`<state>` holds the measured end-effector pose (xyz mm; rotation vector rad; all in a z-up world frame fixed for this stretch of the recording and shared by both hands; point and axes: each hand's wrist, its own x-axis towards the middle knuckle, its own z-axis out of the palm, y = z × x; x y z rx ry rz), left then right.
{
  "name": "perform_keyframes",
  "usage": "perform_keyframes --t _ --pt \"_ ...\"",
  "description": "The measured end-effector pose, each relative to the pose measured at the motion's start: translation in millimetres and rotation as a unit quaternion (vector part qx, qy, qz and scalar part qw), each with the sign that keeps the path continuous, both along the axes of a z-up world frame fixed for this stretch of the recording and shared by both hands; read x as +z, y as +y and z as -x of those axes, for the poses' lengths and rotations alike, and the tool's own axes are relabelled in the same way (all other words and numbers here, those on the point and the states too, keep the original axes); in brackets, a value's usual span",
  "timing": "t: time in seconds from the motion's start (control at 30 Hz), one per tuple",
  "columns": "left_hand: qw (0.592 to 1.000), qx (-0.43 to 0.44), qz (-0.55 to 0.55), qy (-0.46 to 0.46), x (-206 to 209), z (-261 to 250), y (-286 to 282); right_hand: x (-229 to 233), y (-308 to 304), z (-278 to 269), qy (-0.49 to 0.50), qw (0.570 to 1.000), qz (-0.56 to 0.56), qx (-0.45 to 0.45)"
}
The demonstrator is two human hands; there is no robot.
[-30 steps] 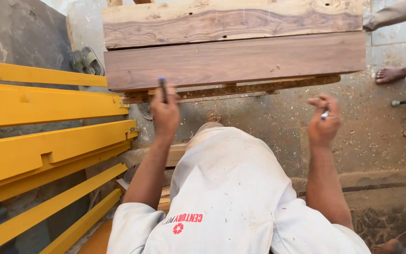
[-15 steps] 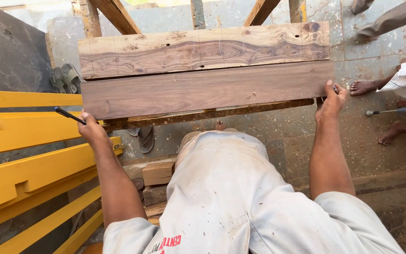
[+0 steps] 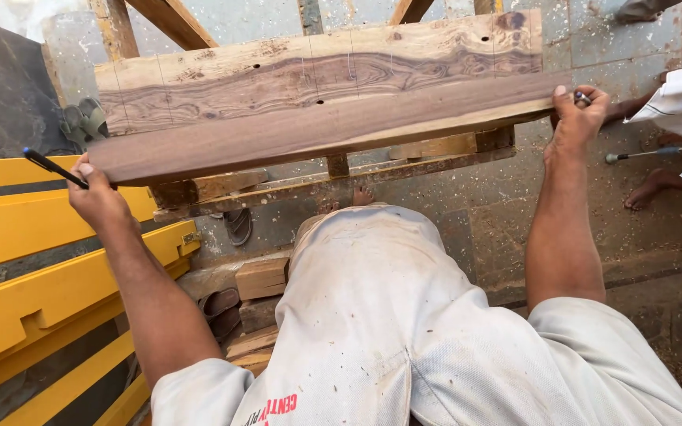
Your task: Using a square and a pencil to mark lines on a wooden plank.
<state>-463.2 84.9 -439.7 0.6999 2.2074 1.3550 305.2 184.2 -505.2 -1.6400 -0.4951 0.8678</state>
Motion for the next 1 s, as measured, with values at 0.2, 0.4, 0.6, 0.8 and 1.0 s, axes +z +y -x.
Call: perform_keyframes --t 0.2,0.4,0.6,0.8,1.0 --pt "0.994 0.044 -0.083 -0.049 -33.6 7.3 -2.6 -30.8 11.9 0.7 0.072 0.997 -0.021 -0.033" --pt "0.966 0.061 0.179 0.177 4.9 17.9 13.2 -6.1 18.5 -12.6 -0.168 0.98 0.104 -0.024" --pt "0.904 -0.037 0.265 0.332 0.3 36.8 14.5 31.1 23.4 22.9 -0.325 0.905 0.273 0.035" --pt "0.952 -0.042 0.151 0.263 -54.7 86.1 12.0 11.3 24.0 18.2 -0.205 0.948 0.245 0.018" --pt "0.998 -0.043 0.043 -0.028 -50.3 67.9 0.0 -36.7 -20.9 -31.6 -0.094 0.983 0.155 0.043"
